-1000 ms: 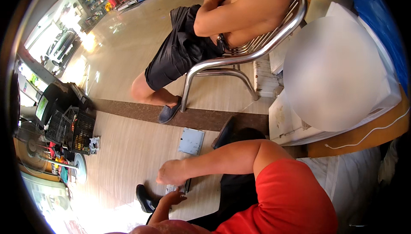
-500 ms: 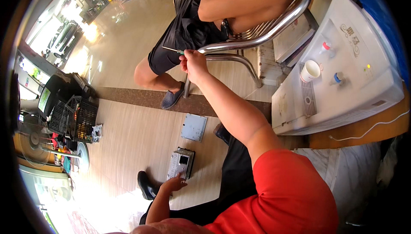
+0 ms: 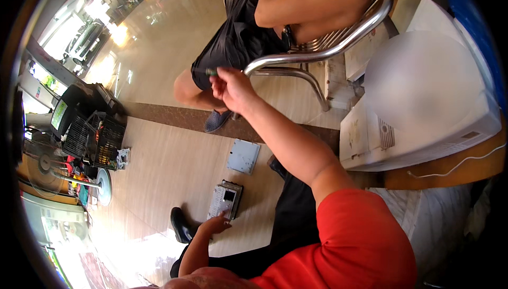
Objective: The person disassembles a car stereo unit by removing screws with a screwdriver and prying off the metal casing.
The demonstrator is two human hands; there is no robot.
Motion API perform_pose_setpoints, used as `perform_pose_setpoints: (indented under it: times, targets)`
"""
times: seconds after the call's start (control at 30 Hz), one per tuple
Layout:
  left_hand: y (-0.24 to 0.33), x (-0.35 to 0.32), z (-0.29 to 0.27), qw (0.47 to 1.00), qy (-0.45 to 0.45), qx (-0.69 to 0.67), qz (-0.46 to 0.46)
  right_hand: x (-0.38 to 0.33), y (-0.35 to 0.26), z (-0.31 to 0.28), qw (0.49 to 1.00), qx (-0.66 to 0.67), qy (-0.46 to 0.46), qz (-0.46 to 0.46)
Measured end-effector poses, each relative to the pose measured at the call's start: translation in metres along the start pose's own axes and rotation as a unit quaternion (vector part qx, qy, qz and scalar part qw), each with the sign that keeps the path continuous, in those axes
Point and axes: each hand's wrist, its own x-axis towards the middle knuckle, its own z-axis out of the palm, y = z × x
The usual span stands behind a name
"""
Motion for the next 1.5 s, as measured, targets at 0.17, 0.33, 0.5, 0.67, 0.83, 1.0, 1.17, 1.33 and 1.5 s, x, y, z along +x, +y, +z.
perform_pose_setpoints:
  times: [0.17, 0.33, 0.5, 0.67, 0.83, 1.0, 1.17, 1.33, 1.5]
  targets:
    - [-0.06, 0.009, 0.034, 0.986, -0.008, 0.117, 0.115, 0.016, -0.004, 0.008, 0.999, -0.01, -0.008, -0.039]
    - [-0.02, 0.022, 0.007, 0.993, -0.029, 0.071, 0.087, -0.024, 0.033, -0.006, 0.985, -0.157, -0.033, 0.061]
    - [-0.018, 0.025, 0.006, 1.0, -0.019, 0.019, 0.014, -0.052, 0.064, 0.005, 0.952, -0.272, -0.078, 0.12]
    - [0.004, 0.0, -0.017, 0.995, -0.02, 0.062, 0.079, -0.061, 0.073, 0.007, 0.935, -0.289, -0.106, 0.174]
    - [-0.007, 0.004, -0.006, 1.0, -0.014, 0.0, -0.002, -0.062, 0.076, 0.014, 0.935, -0.298, -0.093, 0.17]
    - [-0.018, 0.013, -0.004, 0.981, -0.017, 0.106, 0.164, -0.06, 0.07, 0.01, 0.934, -0.302, -0.081, 0.173]
    - [-0.022, 0.019, 0.013, 0.997, 0.004, 0.02, 0.08, -0.059, 0.078, 0.003, 0.933, -0.296, -0.095, 0.178]
    - [-0.037, 0.03, 0.012, 0.966, 0.012, 0.108, 0.235, -0.059, 0.079, 0.004, 0.935, -0.292, -0.1, 0.178]
    - [-0.041, 0.029, 0.019, 0.994, -0.002, 0.001, 0.107, -0.06, 0.085, 0.009, 0.938, -0.282, -0.096, 0.176]
